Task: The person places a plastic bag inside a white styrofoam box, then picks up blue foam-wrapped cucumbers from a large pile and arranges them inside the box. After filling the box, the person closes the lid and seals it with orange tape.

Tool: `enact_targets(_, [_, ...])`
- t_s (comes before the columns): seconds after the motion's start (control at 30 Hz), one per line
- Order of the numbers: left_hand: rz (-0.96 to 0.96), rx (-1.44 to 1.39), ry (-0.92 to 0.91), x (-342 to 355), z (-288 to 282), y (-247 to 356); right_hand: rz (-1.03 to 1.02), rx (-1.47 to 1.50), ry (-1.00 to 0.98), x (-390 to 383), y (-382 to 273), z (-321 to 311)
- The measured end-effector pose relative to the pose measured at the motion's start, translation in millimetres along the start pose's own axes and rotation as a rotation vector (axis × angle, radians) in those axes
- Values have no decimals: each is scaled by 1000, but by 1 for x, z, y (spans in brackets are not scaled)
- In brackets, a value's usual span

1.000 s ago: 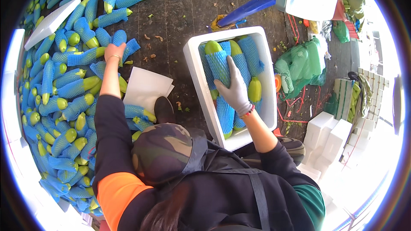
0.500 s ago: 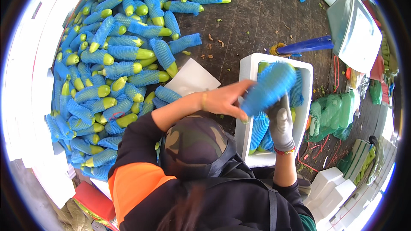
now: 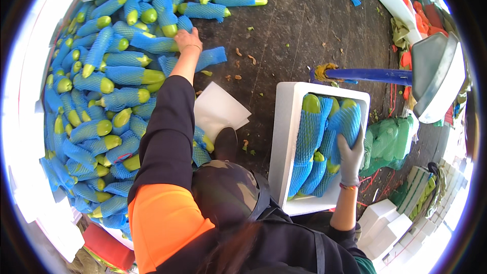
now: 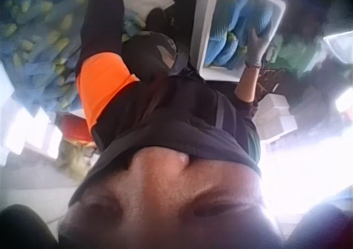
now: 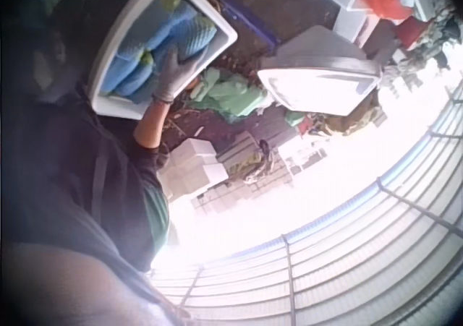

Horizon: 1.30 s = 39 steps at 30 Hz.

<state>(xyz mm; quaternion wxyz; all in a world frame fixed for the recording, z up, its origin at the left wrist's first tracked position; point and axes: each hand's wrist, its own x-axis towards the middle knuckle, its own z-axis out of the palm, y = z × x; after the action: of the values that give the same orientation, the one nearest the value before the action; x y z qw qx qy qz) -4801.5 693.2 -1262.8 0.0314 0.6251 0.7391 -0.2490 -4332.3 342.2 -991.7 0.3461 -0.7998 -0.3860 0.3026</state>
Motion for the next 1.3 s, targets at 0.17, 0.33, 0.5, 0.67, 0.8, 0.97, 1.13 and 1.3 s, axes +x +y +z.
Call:
enact_targets(0.17, [-27, 86, 18, 1, 5, 2, -312, -521, -139, 4, 4, 47])
enact_targets(0.33, [-52, -739, 118, 5, -18, -21, -245, -478, -131, 0, 9, 48])
enact_targets(0.5, [253, -2148, -43, -131, -101, -7, -183, -423, -286, 10, -1, 37])
enact_targets(0.67, [1366, -1702, 56, -313, -169, 30, -97, 505, -333, -26, -43, 16])
enact_targets(0.8, [747, -1222, 394, -245, -107, 37, 106, 903, -310, -46, -61, -21])
enact_targets(0.97, [266, -245, 298, -108, 26, -4, -23, -45, 212, -14, -24, -41])
enact_targets(1.13, [240, -1036, 141, -98, 1, -24, -368, -528, -1, 5, 31, -6])
enact_targets(1.3, [311, -2736, -376, -158, -64, -24, -358, -517, -15, 11, 44, -6])
